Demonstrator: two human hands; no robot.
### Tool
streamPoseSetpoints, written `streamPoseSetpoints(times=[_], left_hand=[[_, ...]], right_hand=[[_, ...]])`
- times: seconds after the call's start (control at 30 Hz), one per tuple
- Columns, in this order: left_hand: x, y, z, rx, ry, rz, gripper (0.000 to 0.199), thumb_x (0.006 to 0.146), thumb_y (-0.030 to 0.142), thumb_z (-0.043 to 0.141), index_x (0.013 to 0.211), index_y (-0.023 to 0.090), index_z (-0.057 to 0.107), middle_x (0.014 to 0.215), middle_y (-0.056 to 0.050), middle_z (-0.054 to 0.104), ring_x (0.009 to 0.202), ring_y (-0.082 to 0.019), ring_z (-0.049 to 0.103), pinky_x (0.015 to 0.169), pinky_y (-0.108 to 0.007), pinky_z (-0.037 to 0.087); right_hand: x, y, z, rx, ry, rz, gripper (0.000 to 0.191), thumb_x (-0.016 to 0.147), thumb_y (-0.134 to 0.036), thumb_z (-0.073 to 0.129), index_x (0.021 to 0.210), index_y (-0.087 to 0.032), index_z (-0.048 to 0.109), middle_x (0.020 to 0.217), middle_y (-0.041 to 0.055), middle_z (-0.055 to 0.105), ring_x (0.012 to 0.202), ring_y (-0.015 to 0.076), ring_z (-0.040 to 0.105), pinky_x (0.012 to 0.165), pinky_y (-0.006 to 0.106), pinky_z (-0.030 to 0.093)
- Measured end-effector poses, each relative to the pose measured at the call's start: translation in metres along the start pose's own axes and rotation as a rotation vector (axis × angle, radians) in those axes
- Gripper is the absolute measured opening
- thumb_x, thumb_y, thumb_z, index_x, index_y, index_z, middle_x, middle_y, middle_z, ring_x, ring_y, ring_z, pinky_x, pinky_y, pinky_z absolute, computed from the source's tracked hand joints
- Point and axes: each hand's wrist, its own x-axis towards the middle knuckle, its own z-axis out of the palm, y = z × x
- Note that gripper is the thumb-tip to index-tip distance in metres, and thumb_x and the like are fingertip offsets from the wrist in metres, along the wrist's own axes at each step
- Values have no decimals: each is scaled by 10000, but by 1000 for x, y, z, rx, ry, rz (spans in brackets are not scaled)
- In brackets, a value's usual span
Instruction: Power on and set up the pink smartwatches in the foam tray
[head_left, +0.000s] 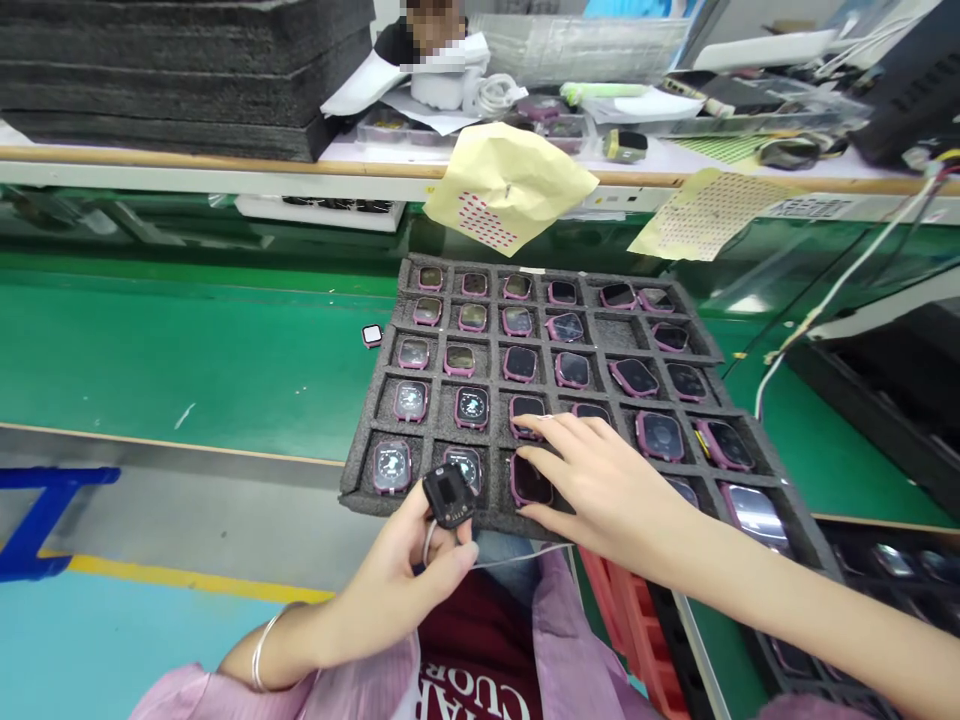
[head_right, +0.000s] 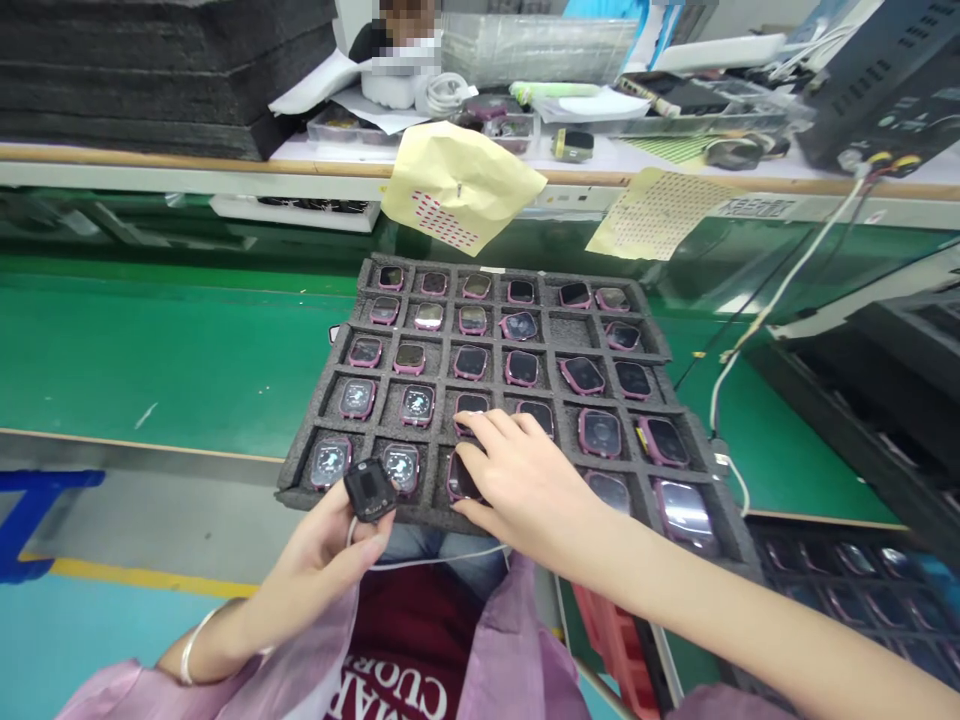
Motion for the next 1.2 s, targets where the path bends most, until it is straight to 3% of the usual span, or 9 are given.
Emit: streamPoseSetpoints(times=[0.3, 0.47, 0.57, 0.7, 0.87, 0.93, 1.0, 1.07, 1.2], left_hand=[[17, 11, 7, -42, -67, 0, 317, 869, 283, 577, 1159, 213, 471, 938, -13, 522, 535, -31, 355, 469, -169, 297], [20, 11, 2, -84, -157, -80, 379, 810, 279, 658, 1149, 206, 506, 1027, -46, 567, 514, -16, 351, 452, -163, 289], [23, 10, 3, -76, -172, -108, 405, 768, 307, 707, 1123, 200, 546, 881, -10, 576, 503, -24, 351, 452, -174, 284], [24, 4, 8, -46, -135, -130, 387, 815, 390, 646, 1115, 179, 522, 566, 81, 423, 413, -37, 330, 393, -178, 238], [24, 4, 14, -10, -75, -104, 330, 866, 416, 566, 1075, 163, 532, 542, 95, 390, 363, -25, 288, 355, -173, 215], [25, 6, 17, -11, -60, -66, 336, 861, 387, 580, 1112, 167, 546, 641, 58, 489, 429, -39, 383, 403, -175, 310], [25, 7, 20, -2, -31, -11, 331, 856, 350, 595, 1132, 169, 565, 784, 3, 576, 637, -97, 528, 573, -204, 434], [25, 6, 21, 14, -13, 14, 317, 849, 324, 608, 1121, 164, 586, 897, -35, 609, 851, -158, 556, 743, -252, 456], [24, 6, 20, 29, -6, -1, 244, 854, 308, 602, 1038, 149, 615, 899, -36, 615, 814, -148, 543, 739, -255, 444]], right_hand=[[0, 8, 0, 8, -6, 1, 346, 665, -347, 791, 896, -118, 673, 1234, 214, 563, 1081, 384, 545, 823, 522, 480], [-1, 5, -15, 338, 75, 46, 320, 678, -284, 759, 955, -166, 650, 1207, 147, 573, 1118, 307, 557, 905, 449, 493], [3, -7, -23, 476, 141, -14, 345, 725, -278, 729, 1039, -185, 618, 1217, 130, 575, 1135, 267, 555, 918, 393, 498], [12, -23, -12, 373, 206, -140, 300, 792, -227, 650, 1076, -146, 598, 1118, 141, 643, 1039, 264, 593, 890, 432, 492], [12, -24, 0, 421, 168, -140, 326, 818, -202, 606, 1136, -142, 560, 1054, 110, 673, 959, 236, 622, 841, 399, 511], [9, -22, 0, 440, 163, -131, 343, 824, -197, 605, 1156, -145, 542, 1079, 108, 664, 979, 236, 619, 861, 399, 508], [7, -20, -2, 468, 128, -143, 335, 840, -201, 601, 1162, -144, 529, 1104, 109, 652, 994, 233, 615, 870, 392, 511], [7, -19, -4, 521, 55, -155, 300, 861, -202, 586, 1151, -154, 525, 1113, 101, 641, 990, 217, 616, 855, 359, 524], [9, -19, -6, 590, -21, -143, 273, 852, -174, 586, 1118, -165, 527, 1091, 87, 626, 972, 200, 617, 821, 317, 536]])
